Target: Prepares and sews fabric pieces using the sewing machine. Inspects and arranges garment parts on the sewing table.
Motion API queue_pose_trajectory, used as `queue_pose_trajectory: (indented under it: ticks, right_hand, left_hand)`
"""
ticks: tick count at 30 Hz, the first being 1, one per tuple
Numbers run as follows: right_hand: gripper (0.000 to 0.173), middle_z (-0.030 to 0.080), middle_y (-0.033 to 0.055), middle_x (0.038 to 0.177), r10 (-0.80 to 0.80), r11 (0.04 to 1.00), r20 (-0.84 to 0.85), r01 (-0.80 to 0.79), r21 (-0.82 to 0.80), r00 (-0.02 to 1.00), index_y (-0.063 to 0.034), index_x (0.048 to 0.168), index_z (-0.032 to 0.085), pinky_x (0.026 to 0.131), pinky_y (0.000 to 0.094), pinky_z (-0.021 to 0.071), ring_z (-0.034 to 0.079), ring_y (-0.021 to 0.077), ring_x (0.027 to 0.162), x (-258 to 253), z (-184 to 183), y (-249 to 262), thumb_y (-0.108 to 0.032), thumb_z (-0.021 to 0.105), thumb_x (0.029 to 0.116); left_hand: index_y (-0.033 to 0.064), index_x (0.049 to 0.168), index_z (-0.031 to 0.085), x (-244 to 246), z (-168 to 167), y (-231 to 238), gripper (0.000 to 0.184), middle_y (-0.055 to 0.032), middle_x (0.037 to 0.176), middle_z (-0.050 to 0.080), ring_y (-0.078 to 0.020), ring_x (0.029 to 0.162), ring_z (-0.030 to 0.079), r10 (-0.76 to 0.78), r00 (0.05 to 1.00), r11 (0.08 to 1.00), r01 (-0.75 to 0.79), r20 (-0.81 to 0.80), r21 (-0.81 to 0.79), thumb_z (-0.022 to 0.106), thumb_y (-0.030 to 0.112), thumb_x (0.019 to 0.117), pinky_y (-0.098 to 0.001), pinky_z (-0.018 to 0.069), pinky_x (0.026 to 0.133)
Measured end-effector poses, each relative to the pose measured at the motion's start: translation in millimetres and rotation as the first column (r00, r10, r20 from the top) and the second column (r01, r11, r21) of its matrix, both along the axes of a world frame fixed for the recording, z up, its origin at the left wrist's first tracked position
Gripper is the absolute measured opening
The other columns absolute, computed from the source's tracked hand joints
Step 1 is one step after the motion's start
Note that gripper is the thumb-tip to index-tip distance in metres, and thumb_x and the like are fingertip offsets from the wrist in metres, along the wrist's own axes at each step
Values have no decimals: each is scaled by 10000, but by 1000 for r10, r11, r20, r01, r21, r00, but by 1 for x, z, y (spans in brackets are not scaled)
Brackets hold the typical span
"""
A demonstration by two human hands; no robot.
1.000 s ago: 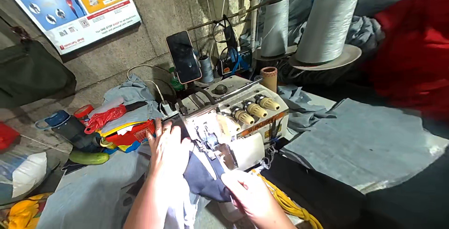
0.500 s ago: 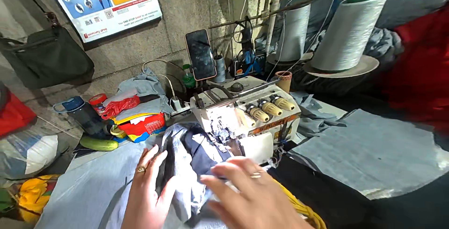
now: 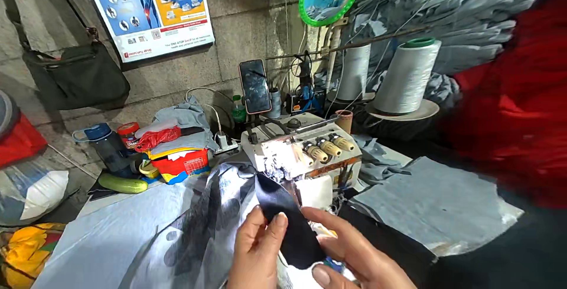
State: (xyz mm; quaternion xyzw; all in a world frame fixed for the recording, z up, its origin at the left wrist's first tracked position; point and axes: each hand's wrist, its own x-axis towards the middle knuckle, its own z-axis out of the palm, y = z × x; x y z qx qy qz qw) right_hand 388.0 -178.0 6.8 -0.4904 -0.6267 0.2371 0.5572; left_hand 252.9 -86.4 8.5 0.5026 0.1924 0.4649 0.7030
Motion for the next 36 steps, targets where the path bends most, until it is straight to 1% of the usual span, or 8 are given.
queue_pose_trajectory:
  ticks: [3, 7, 11, 13, 17, 29, 33, 36]
  right_hand:
    - [418, 674, 41, 1220, -20, 954, -456, -120, -274, 890, 26, 1407, 490, 876, 345, 606, 694, 120, 1038, 8, -31, -1, -179, 515, 1043]
    - [145, 709, -9, 906, -237, 888, -652, -111, -446, 720, -79, 999, 583, 761, 351, 627, 719, 125, 830, 3, -53, 4, -9, 461, 1033]
    - [91, 650, -71, 816, -205, 959, -353, 115, -259, 913, -65, 952, 620, 641, 198, 549, 634, 0, 707, 0, -56, -3, 19, 593, 930]
    - [82, 681, 19, 847, -208, 977, -44, 205, -63, 977, 29, 967, 691, 691, 181, 542, 637, 15, 746, 1, -50, -8, -12, 637, 921]
    - [110, 703, 154, 829, -342, 940, 424, 308, 150, 838, 3, 923, 741, 708, 381, 579, 698, 258, 771, -3, -35, -17, -84, 675, 926]
    - [132, 681, 134, 717, -520, 846, 711, 402, 351, 473, -41, 773, 686, 553, 425, 520, 693, 322, 691, -19, -31, -23, -135, 687, 866]
    - [129, 701, 158, 772, -387, 919, 465, 373, 127, 797, 21, 837, 703, 637, 415, 576, 703, 266, 709, -8, -30, -26, -83, 673, 908]
    - [138, 647, 67, 796, -208, 973, 65, 213, -89, 976, 42, 885, 669, 604, 215, 494, 590, 49, 666, 9, -30, -26, -69, 606, 940]
  left_hand:
    - [-3, 1077, 645, -6, -10, -5, 145, 25, 980, 717, -47, 937, 696, -11, 997, 993, 21, -81, 120, 520, -15, 1004, -293, 588, 898]
    - [10, 987, 575, 1, -55, -25, 71, -8, 822, 668, -77, 735, 668, -28, 959, 986, -20, -284, -164, 520, 35, 1025, -291, 584, 727]
    - [35, 925, 588, -1, -62, -35, 68, 25, 792, 656, -46, 686, 654, 91, 967, 993, -106, -236, -50, 582, -24, 960, -244, 579, 666]
    - [24, 906, 635, -1, -56, -36, 88, 45, 795, 666, -21, 697, 654, 76, 969, 997, -75, -237, 12, 588, -35, 951, -218, 581, 686]
    - [-1, 942, 654, 1, -52, -46, 162, 54, 782, 687, -10, 697, 665, 56, 975, 998, -54, -214, 13, 505, -51, 981, -213, 584, 713]
    - [48, 841, 623, 12, -53, -53, 169, 60, 798, 620, 27, 737, 604, 126, 983, 991, -119, -130, 56, 543, -35, 965, -163, 531, 711]
    - [16, 1030, 556, 12, -41, -49, 183, -39, 941, 710, -52, 721, 672, -65, 998, 951, 53, -27, -303, 376, 25, 1058, -210, 568, 644]
    - [102, 1276, 420, 11, -50, -39, 221, -11, 879, 663, -50, 640, 605, -295, 940, 830, 340, 169, -442, 307, 118, 1086, -198, 510, 581]
